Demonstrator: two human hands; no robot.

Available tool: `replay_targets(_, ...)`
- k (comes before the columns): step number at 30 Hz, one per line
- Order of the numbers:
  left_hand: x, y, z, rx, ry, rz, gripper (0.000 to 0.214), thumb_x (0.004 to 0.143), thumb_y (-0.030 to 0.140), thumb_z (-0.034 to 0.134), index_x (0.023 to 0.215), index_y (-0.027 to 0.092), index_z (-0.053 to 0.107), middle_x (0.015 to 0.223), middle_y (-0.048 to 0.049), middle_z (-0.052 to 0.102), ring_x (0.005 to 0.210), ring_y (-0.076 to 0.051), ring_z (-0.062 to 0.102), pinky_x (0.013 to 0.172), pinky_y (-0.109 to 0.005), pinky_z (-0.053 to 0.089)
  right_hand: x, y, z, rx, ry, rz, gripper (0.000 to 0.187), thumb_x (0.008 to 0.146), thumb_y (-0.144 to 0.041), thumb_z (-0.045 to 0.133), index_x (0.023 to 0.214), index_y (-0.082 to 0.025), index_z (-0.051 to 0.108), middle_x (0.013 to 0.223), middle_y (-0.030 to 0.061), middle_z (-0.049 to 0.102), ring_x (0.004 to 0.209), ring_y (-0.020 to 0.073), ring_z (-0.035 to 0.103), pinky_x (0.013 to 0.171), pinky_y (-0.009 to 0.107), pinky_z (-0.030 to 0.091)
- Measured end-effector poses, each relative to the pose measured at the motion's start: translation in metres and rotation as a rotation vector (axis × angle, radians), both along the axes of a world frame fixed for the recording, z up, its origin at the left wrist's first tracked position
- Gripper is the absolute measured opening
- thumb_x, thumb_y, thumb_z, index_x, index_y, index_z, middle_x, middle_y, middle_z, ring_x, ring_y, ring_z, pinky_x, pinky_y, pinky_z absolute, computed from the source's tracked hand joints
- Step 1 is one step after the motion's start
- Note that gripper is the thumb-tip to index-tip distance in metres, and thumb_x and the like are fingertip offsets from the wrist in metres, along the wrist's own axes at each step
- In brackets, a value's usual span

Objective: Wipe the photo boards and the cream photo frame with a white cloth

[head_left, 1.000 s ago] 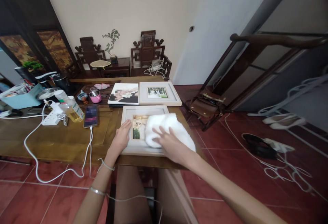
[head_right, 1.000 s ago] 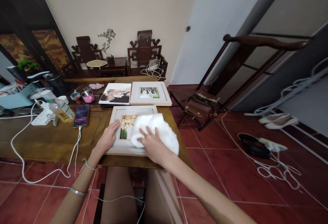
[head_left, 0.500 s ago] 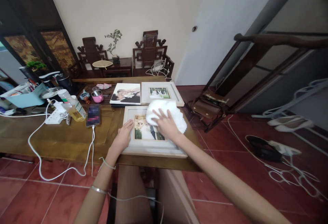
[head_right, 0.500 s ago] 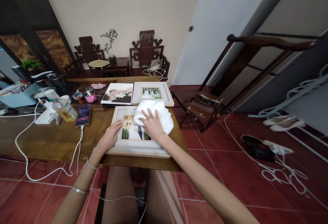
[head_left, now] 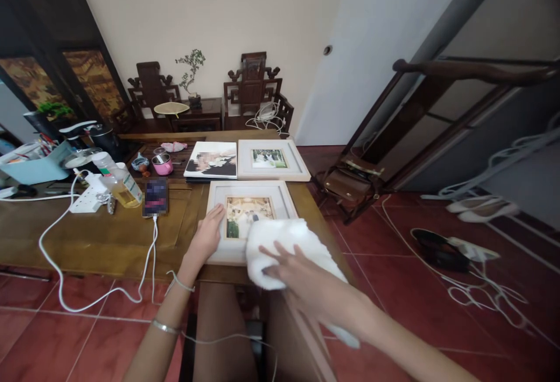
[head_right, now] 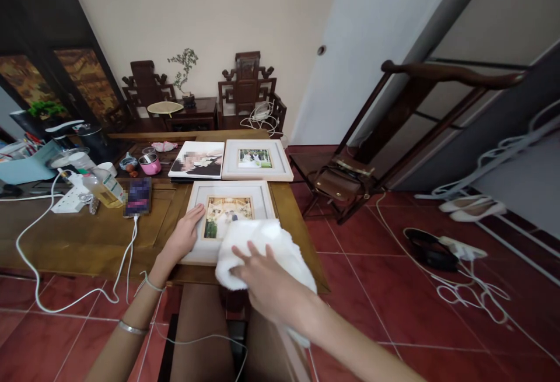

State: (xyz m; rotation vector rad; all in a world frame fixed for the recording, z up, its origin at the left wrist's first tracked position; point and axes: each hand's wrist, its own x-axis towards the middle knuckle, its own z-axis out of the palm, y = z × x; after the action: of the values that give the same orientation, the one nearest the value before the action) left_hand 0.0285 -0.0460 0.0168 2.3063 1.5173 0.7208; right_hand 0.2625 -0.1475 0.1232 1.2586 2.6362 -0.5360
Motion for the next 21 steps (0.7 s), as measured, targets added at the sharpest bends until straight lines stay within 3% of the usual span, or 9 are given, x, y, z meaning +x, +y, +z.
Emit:
replay_targets(2,0.000,0.000,0.001,0.001,0.000,0.001,0.063,0.076,-0.005,0.032,0.135,0.014,0.046,0.145,-0.0126,0.041,0.137,-0.020,0.035,0.112,-0.047,0.031,-0.006,-0.008,0.000,-0.002,0.072,0.057,0.065,0.066,0.003,0.042,0.123,-0.021,0.060,0.150,0.0084,0.032,0.138,0.0370,0.022,0.105,0.063,0.026)
replay_targets(5,0.000,0.000,0.002,-0.011,0.002,-0.009,0.064,0.076,-0.005,0.032,0.135,0.014,0.046,0.145,-0.0125,0.042,0.137,-0.020,0.035,0.112,-0.048,0.031,-0.017,0.008,-0.020,0.105,0.150,0.047,0.064,0.066,0.001,0.044,0.125,-0.020,0.059,0.151,0.0083,0.030,0.140,0.0359,0.017,0.108,0.062,0.020)
replay_targets(10,-0.002,0.001,0.003,-0.034,-0.030,-0.031,0.069,0.071,-0.007,0.035,0.135,0.016,0.045,0.145,-0.0124,0.041,0.136,-0.022,0.035,0.111,-0.050,0.031,-0.015,0.089,-0.054,0.371,0.090,-0.130,0.060,0.070,0.000,0.047,0.127,-0.017,0.057,0.150,0.0107,0.032,0.138,0.0371,0.019,0.107,0.063,0.017)
replay_targets(13,-0.003,0.002,0.001,-0.028,-0.055,-0.026,0.067,0.073,-0.006,0.036,0.135,0.017,0.046,0.145,-0.0119,0.042,0.136,-0.022,0.036,0.111,-0.050,0.030,-0.013,0.135,-0.056,0.486,0.026,-0.240,0.050,0.078,-0.006,0.049,0.126,-0.015,0.057,0.152,0.0114,0.028,0.138,0.0417,0.014,0.104,0.067,0.016)
replay_targets(15,-0.003,0.002,0.001,-0.018,-0.065,-0.020,0.066,0.074,-0.006,0.036,0.134,0.018,0.047,0.144,-0.0114,0.043,0.136,-0.022,0.036,0.111,-0.050,0.031,-0.017,0.148,-0.054,0.487,-0.008,-0.259,0.045,0.081,-0.009,0.050,0.124,-0.015,0.059,0.152,0.0118,0.026,0.138,0.0449,0.011,0.102,0.070,0.016)
replay_targets(18,-0.002,0.001,0.001,-0.012,-0.065,-0.007,0.064,0.075,-0.006,0.035,0.134,0.016,0.047,0.144,-0.0122,0.043,0.135,-0.022,0.037,0.111,-0.050,0.031,-0.027,0.135,-0.052,0.425,-0.021,-0.169,0.049,0.077,-0.003,0.048,0.124,-0.015,0.059,0.152,0.0122,0.026,0.137,0.0459,0.012,0.102,0.071,0.015)
replay_targets(21,-0.001,0.000,0.002,-0.015,-0.051,-0.002,0.064,0.074,-0.006,0.035,0.134,0.014,0.046,0.144,-0.0137,0.043,0.136,-0.023,0.036,0.111,-0.050,0.031,-0.028,0.092,-0.042,0.287,0.012,-0.037,0.059,0.071,0.002,0.045,0.126,-0.015,0.058,0.151,0.0118,0.028,0.138,0.0434,0.015,0.103,0.070,0.017)
